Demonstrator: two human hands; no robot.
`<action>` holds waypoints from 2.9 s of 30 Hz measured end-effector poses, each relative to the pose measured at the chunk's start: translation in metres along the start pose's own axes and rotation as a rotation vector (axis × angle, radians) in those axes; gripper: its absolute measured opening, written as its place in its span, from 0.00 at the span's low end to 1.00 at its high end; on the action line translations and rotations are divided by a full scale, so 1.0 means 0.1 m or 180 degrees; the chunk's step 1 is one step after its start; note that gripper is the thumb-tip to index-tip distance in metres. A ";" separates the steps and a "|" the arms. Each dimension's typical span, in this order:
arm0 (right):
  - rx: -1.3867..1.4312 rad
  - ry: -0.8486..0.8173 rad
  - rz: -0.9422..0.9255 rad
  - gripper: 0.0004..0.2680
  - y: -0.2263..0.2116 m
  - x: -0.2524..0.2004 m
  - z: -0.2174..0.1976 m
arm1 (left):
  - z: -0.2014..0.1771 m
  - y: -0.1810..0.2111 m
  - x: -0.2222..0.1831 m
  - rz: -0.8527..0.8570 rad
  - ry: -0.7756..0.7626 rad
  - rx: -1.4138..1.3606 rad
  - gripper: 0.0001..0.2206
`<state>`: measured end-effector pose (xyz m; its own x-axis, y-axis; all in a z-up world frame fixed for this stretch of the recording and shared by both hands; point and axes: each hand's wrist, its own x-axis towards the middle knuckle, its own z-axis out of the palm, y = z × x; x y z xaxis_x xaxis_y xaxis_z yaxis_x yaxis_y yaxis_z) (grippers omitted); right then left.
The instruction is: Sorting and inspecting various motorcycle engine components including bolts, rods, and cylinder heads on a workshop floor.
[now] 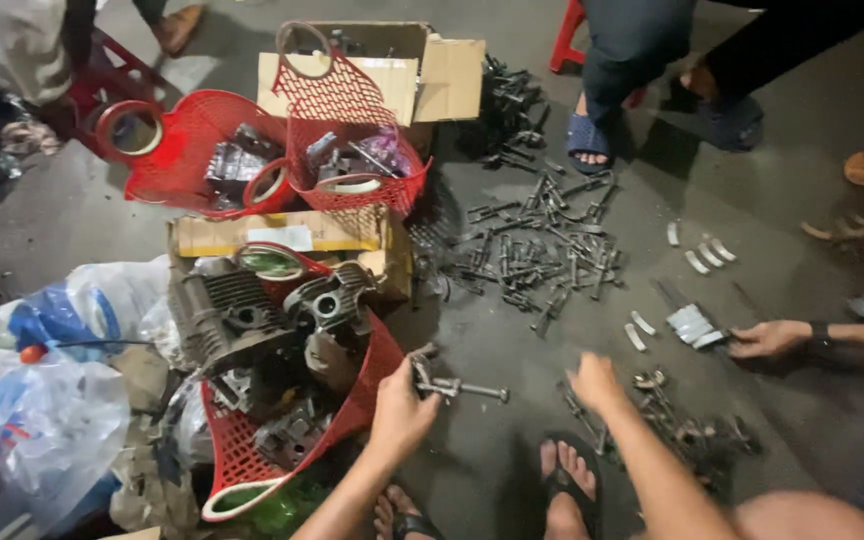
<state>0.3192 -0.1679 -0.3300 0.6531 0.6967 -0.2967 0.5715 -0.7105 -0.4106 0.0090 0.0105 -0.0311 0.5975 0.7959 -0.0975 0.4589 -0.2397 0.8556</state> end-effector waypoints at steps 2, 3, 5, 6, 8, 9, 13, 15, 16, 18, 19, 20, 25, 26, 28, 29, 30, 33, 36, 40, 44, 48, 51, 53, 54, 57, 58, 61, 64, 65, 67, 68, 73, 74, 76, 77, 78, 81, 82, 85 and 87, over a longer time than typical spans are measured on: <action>0.0091 0.0005 0.0005 0.15 0.18 -0.28 0.46 | 0.01 0.06 -0.02 -0.0092 0.0009 0.0117 0.22; 0.0161 0.0013 0.0036 0.16 0.26 -0.37 0.69 | 0.00 0.08 -0.02 -0.0184 -0.0004 0.0207 0.22; -0.0055 0.0034 0.0160 0.18 0.10 -0.55 0.76 | 0.00 0.14 -0.04 -0.0256 -0.0044 0.0220 0.21; -0.0314 0.0065 0.0285 0.20 0.03 -0.59 0.76 | 0.00 0.18 -0.04 -0.0334 -0.0081 0.0189 0.19; -0.0676 0.0125 0.0256 0.14 0.06 -0.53 0.85 | -0.02 0.15 -0.03 -0.0285 -0.0092 0.0180 0.19; -0.1053 0.0190 0.0283 0.09 0.09 -0.52 0.90 | -0.02 0.13 -0.04 -0.0231 -0.0158 0.0153 0.20; -0.0686 -0.0323 0.0432 0.13 0.04 -0.37 0.78 | -0.03 0.19 -0.01 -0.0441 -0.0249 0.0259 0.20; 0.0542 0.0500 0.0025 0.18 0.03 -0.19 0.91 | -0.01 0.16 0.01 -0.0378 -0.0229 0.0190 0.19; 0.0529 0.0503 0.0030 0.18 -0.03 -0.08 0.86 | 0.01 0.10 0.03 -0.0377 -0.0235 0.0177 0.19; 0.2378 0.0861 -0.0393 0.15 -0.10 0.07 0.76 | 0.08 -0.03 0.04 0.0264 0.0028 -0.0171 0.17; 0.2358 0.0875 -0.0357 0.15 -0.35 -0.06 0.39 | 0.05 0.07 0.05 0.0262 -0.0009 -0.0193 0.17; 0.3248 0.0456 -0.0311 0.15 -0.61 -0.16 0.01 | 0.02 0.17 0.08 -0.0192 -0.0047 -0.0028 0.16; 0.3872 -0.0102 -0.0436 0.13 -1.47 -0.81 -1.48 | 0.04 0.21 0.07 -0.0526 -0.0024 -0.0086 0.13; 0.3175 0.0054 -0.0842 0.12 -1.64 -0.97 -1.72 | 0.05 0.16 0.07 -0.0760 -0.0122 -0.0406 0.13; 0.2462 0.0249 -0.1226 0.13 -1.86 -1.24 -2.00 | 0.06 0.10 0.07 -0.0953 -0.0236 -0.0725 0.13; 0.2057 0.0385 -0.1398 0.16 -1.91 -1.34 -2.04 | 0.06 0.08 0.07 -0.1161 -0.0494 -0.1208 0.13; 0.1636 0.0489 -0.1580 0.19 -1.97 -1.44 -2.08 | 0.06 0.05 0.03 -0.1386 -0.0727 -0.1706 0.13; 0.1436 0.0762 -0.1778 0.19 -2.10 -1.52 -2.11 | -0.06 0.26 -0.02 -0.1802 -0.1230 -0.2050 0.10; 0.1270 0.0953 -0.2175 0.18 -2.20 -1.50 -2.18 | -0.02 0.08 -0.11 -0.1852 -0.1379 -0.2289 0.10; 0.1104 0.1049 -0.2723 0.16 -2.23 -1.48 -2.16 | -0.08 0.15 -0.09 -0.1937 -0.1756 -0.2311 0.10; 0.1051 0.1078 -0.3327 0.13 -2.21 -1.41 -2.17 | -0.08 0.09 -0.11 -0.2101 -0.2057 -0.2342 0.11; 0.1014 0.0898 -0.3442 0.12 -2.15 -1.41 -2.11 | -0.14 0.35 -0.15 -0.2631 -0.2235 -0.2520 0.14; 0.1161 0.0992 -0.3451 0.12 -2.25 -1.47 -2.20 | -0.10 0.32 -0.16 -0.2350 -0.2136 -0.2485 0.12; 0.1174 0.1040 -0.3403 0.12 -2.22 -1.44 -2.13 | -0.09 0.32 -0.15 -0.2339 -0.2141 -0.2420 0.13; 0.1198 0.1091 -0.3359 0.12 -2.20 -1.44 -2.09 | -0.10 0.32 -0.17 -0.2327 -0.2139 -0.2346 0.13; 0.1142 0.1173 -0.3163 0.10 -2.19 -1.47 -2.01 | -0.03 0.24 -0.15 -0.2296 -0.2046 -0.2465 0.12; 0.1150 0.1177 -0.3153 0.10 -2.18 -1.49 -1.98 | 0.01 0.15 -0.16 -0.2302 -0.2052 -0.2454 0.12; 0.1220 0.1385 -0.2944 0.08 -2.21 -1.51 -1.88 | 0.10 -0.01 -0.17 -0.1908 -0.1654 -0.2315 0.12; 0.1403 0.1632 -0.2723 0.05 -2.23 -1.52 -1.75 | 0.15 0.00 -0.18 -0.2019 -0.1143 -0.2641 0.15; 0.1459 0.1708 -0.2568 0.05 -2.21 -1.52 -1.69 | 0.18 -0.05 -0.19 -0.1772 -0.1035 -0.2622 0.17; 0.1532 0.1789 -0.2404 0.05 -2.20 -1.53 -1.58 | 0.19 -0.04 -0.17 -0.1527 -0.0925 -0.2579 0.19; 0.1534 0.1767 -0.2183 0.05 -2.19 -1.54 -1.54 | 0.18 0.01 -0.17 -0.1443 -0.0874 -0.2394 0.19; 0.1617 0.1839 -0.1843 0.04 -2.17 -1.55 -1.46 | 0.20 0.13 -0.15 -0.1506 -0.0720 -0.2523 0.21; 0.1655 0.1900 -0.1839 0.03 -2.13 -1.54 -1.41 | 0.19 0.12 -0.15 -0.1202 -0.0808 -0.2255 0.22; 0.1703 0.1957 -0.1826 0.03 -2.11 -1.55 -1.36 | 0.17 0.13 -0.15 -0.0908 -0.0894 -0.1975 0.22; 0.1716 0.1992 -0.1799 0.04 -2.12 -1.56 -1.35 | 0.16 0.14 -0.15 -0.0902 -0.0928 -0.1776 0.23; 0.1721 0.2018 -0.1787 0.04 -2.12 -1.56 -1.36 | 0.15 0.16 -0.15 -0.0896 -0.0949 -0.1590 0.23; 0.1916 0.1695 -0.1085 0.07 -2.25 -1.66 -1.36 | 0.18 0.09 -0.20 -0.0481 -0.0684 -0.1431 0.24; 0.1919 0.1691 -0.1086 0.07 -2.25 -1.68 -1.33 | 0.13 0.17 -0.17 -0.0484 -0.0682 -0.1428 0.24; 0.2295 0.1314 -0.0277 0.09 -2.28 -1.69 -1.27 | 0.04 0.35 -0.09 -0.0109 -0.0349 -0.0285 0.21; 0.2520 0.1317 -0.0237 0.11 -2.27 -1.64 -1.31 | 0.12 0.40 -0.15 -0.0730 -0.0382 -0.0730 0.22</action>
<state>0.1474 -0.1340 -0.0751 0.8424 0.5382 0.0262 0.2093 -0.2820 -0.9363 0.0260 -0.0180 -0.0015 0.5752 0.7403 -0.3480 0.4385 0.0801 0.8952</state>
